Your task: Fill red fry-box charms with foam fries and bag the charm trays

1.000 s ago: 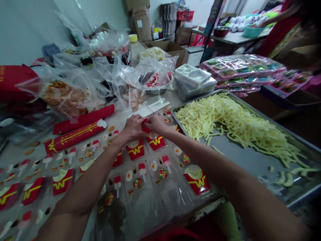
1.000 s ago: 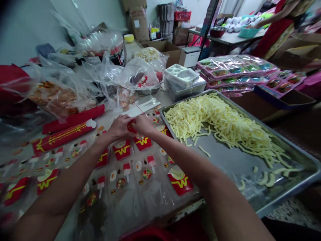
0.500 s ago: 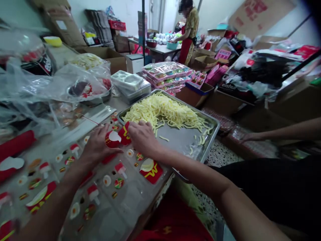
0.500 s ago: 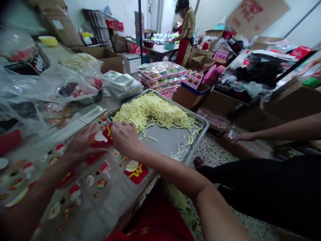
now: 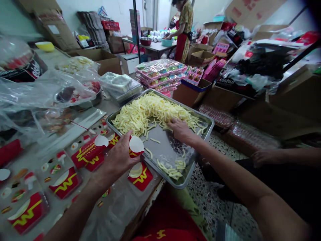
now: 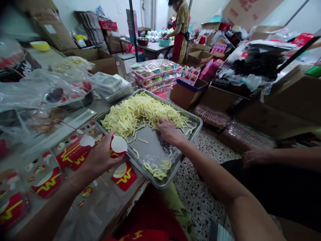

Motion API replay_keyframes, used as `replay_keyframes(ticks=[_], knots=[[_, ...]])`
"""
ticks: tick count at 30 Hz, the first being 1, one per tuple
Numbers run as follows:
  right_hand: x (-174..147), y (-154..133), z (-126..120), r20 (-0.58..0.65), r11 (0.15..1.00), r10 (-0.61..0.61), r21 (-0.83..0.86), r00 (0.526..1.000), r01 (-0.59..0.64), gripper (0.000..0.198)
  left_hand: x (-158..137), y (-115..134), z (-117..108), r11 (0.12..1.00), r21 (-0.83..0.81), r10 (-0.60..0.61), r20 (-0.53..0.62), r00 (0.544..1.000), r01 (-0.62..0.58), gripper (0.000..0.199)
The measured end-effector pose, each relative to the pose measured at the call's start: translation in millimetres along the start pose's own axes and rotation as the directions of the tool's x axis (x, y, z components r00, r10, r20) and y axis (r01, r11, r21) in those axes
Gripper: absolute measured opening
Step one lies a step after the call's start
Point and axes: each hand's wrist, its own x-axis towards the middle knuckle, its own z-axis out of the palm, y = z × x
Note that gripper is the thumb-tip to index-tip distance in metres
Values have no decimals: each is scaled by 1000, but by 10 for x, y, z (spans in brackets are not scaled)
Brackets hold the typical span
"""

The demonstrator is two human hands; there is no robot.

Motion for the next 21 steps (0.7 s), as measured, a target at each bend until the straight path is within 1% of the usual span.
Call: replay_keyframes(ticks=[1,2,4,5,6,7,8,9,10,11,13,15,16,17,18,19,21], knots=[[-17,89,4,13,998,-13,68,1000,12,52,-7,17,-11,1000,-11,15,9,1000,-15,89],[-37,171,6,14,987,1,162,1000,-4,50,-12,31,-21,1000,-26,17,14,1000,-17,88],[-87,317,14,-1,928,106,358,994,-98,42,-13,48,-38,998,-66,-17,5,1000,17,88],[-117,377,22,-20,894,164,426,986,-140,37,-5,50,-42,995,-89,-45,-4,999,44,90],[-152,421,33,-58,874,200,463,978,-151,34,10,49,-42,992,-108,-68,-16,998,66,92],[-191,447,44,-112,875,206,466,972,-132,33,30,46,-39,990,-116,-87,-32,996,83,94],[-232,450,52,-170,891,177,447,969,-84,32,53,42,-32,989,-110,-101,-50,994,95,96],[-274,431,53,-209,908,120,419,971,-23,30,77,38,-22,990,-93,-111,-67,992,104,96],[-314,394,46,-216,917,49,396,975,41,28,101,37,-11,992,-71,-113,-80,990,107,96],[-349,342,30,-191,918,-29,384,981,102,26,122,37,1,993,-50,-111,-90,990,107,96],[-394,214,-18,-79,904,-189,376,979,205,29,155,48,19,995,-31,-92,-99,991,90,95],[-395,82,-63,46,887,-334,354,942,297,43,176,71,30,999,-30,-48,-97,994,46,92],[-380,21,-74,100,882,-381,338,919,329,51,182,84,33,999,-29,-18,-88,996,15,91],[-359,-35,-73,149,883,-405,321,902,343,57,187,97,36,1000,-27,13,-73,997,-15,90],[-335,-86,-60,191,889,-407,305,893,340,58,190,106,38,999,-25,39,-55,998,-41,89],[-312,-131,-37,222,902,-390,286,893,323,51,191,110,41,998,-22,56,-41,998,-57,88],[-278,-205,29,251,936,-323,228,912,269,26,187,100,49,998,-16,68,-25,997,-68,87]])
